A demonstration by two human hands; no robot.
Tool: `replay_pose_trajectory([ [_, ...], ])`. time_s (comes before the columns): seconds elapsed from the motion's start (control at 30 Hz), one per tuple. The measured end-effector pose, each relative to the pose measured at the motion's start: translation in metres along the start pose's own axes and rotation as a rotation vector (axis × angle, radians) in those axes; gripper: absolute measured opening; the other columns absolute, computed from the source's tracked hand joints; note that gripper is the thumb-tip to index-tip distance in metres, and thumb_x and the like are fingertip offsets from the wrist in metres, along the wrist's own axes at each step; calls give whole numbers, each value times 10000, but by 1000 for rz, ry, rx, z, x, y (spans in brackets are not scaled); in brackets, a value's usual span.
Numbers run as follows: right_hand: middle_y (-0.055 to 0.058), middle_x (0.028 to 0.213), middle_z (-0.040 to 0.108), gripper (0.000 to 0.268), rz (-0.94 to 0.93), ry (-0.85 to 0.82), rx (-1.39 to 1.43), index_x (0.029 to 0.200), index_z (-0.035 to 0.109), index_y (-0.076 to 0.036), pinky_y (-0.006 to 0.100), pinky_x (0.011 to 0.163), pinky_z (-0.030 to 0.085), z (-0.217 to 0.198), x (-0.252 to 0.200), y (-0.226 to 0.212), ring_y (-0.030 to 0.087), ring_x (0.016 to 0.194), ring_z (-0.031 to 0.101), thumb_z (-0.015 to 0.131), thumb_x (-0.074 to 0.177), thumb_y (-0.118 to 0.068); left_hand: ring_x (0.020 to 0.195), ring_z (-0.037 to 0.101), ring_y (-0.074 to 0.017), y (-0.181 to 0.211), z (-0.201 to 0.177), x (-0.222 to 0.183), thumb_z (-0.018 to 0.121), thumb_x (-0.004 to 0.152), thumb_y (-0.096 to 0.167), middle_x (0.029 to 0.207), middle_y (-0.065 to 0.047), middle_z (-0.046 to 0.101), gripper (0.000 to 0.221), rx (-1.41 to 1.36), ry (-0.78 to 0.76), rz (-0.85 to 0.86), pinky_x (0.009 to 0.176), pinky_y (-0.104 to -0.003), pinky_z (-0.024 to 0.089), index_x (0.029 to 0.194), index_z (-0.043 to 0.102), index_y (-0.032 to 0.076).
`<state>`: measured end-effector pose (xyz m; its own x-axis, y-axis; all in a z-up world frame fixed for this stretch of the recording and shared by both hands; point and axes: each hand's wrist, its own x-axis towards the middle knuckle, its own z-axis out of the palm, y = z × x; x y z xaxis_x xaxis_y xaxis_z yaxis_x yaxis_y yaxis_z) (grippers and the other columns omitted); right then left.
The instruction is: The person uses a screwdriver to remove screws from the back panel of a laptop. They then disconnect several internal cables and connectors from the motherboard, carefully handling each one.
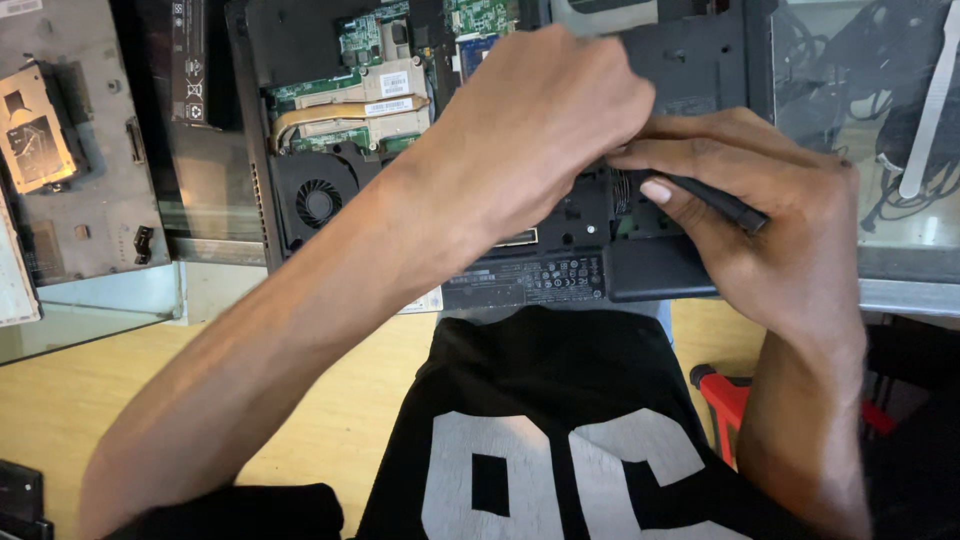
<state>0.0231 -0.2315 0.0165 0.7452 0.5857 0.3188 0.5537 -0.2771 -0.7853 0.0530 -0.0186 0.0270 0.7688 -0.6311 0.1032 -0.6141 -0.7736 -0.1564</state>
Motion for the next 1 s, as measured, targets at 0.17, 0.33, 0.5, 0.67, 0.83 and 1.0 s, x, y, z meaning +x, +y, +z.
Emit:
replay_pose_trajectory([
  [0.17,287,1377,761,217,12,-7,-20,1293,774,77,502,1140,586,-1,1,1,420,1311,737,717,1090,130,733,720,-440,-18,-4,-18,749,765,-145,818,-176,681,242,-196,-89,-23,564,-514,601,974,713,-28],
  [0.33,274,1391,756,226,-1,-37,-18,1302,772,48,507,1156,599,0,5,0,415,1332,732,731,1087,106,755,627,-364,-20,11,-39,729,886,-141,881,-139,579,168,-327,57,-100,560,-472,510,932,635,-10],
  [0.5,247,1398,767,249,-27,-64,-127,1303,797,28,541,1140,597,2,5,0,431,1334,723,752,1075,116,914,532,-373,-13,19,-49,676,997,-120,1045,-171,496,165,-472,223,-106,637,-513,462,1070,569,-17],
  [0.67,251,1395,773,254,-52,-65,-131,1288,804,12,531,1145,601,3,5,2,432,1336,727,778,1060,122,973,486,-352,-12,16,-49,604,1027,-119,1093,-144,456,167,-591,239,-123,731,-531,449,1076,522,18],
  [0.83,220,1393,767,271,-38,-86,-153,1280,805,-12,567,1197,602,4,1,5,435,1356,691,746,1057,130,840,459,-330,-16,11,-47,595,1013,-133,1012,-157,464,153,-673,195,-158,647,-477,334,1002,529,4],
  [1.0,213,1426,748,323,-53,-95,-160,1293,790,-19,565,1219,607,4,0,7,438,1384,670,723,1049,182,736,439,-261,-22,11,-38,589,909,-137,924,-112,463,206,-735,136,-195,637,-445,354,849,525,49],
])
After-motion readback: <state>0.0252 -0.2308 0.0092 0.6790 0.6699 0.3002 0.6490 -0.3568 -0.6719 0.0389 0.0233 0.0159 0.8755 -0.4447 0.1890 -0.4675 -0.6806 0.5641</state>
